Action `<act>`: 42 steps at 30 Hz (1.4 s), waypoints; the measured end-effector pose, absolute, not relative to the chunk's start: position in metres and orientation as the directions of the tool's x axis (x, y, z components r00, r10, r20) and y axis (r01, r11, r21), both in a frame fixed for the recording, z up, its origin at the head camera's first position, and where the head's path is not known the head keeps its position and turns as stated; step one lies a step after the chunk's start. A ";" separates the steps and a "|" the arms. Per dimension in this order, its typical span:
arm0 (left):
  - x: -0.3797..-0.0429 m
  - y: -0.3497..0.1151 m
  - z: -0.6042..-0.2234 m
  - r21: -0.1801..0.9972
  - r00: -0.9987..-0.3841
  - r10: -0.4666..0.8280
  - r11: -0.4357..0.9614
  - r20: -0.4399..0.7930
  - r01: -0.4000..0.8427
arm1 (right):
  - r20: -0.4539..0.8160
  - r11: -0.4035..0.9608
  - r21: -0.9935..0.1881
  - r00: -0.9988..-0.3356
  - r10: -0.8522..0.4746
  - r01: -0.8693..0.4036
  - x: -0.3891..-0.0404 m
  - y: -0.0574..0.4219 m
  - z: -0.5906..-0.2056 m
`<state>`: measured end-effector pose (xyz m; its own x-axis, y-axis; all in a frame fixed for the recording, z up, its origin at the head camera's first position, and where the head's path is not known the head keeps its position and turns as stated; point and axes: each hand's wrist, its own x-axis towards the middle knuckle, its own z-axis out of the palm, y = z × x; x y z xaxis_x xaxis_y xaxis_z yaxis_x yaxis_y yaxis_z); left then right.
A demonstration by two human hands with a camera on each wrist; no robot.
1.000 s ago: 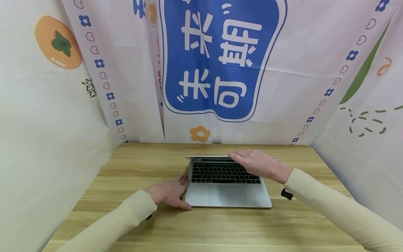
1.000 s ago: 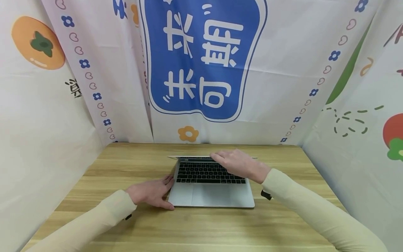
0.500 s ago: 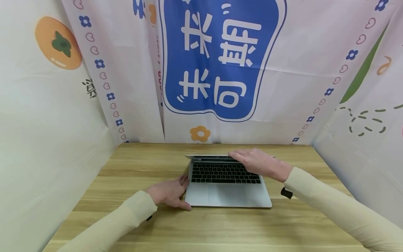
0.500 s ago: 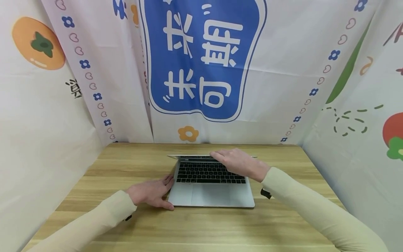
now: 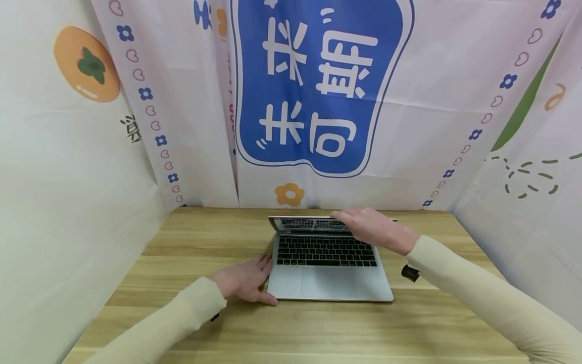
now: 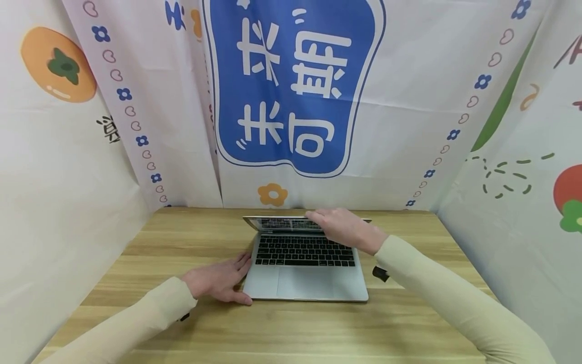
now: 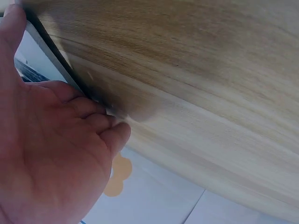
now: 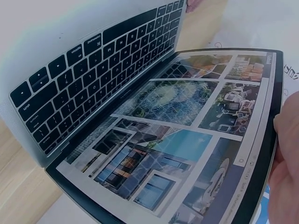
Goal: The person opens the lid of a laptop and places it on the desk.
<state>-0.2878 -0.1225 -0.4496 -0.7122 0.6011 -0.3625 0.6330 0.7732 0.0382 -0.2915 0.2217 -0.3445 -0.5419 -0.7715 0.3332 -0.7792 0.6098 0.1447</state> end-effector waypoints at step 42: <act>-0.300 -0.126 -0.459 -0.032 -0.724 0.611 0.757 -0.321 0.653 | 0.354 0.693 -0.219 -0.718 -0.599 -0.686 -0.330 0.224 -0.330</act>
<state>-0.3003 -0.1258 -0.4591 -0.7239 0.6107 -0.3208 0.6527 0.7570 -0.0318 -0.3298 0.2239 -0.3303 -0.7182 -0.5991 0.3540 -0.6865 0.6933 -0.2193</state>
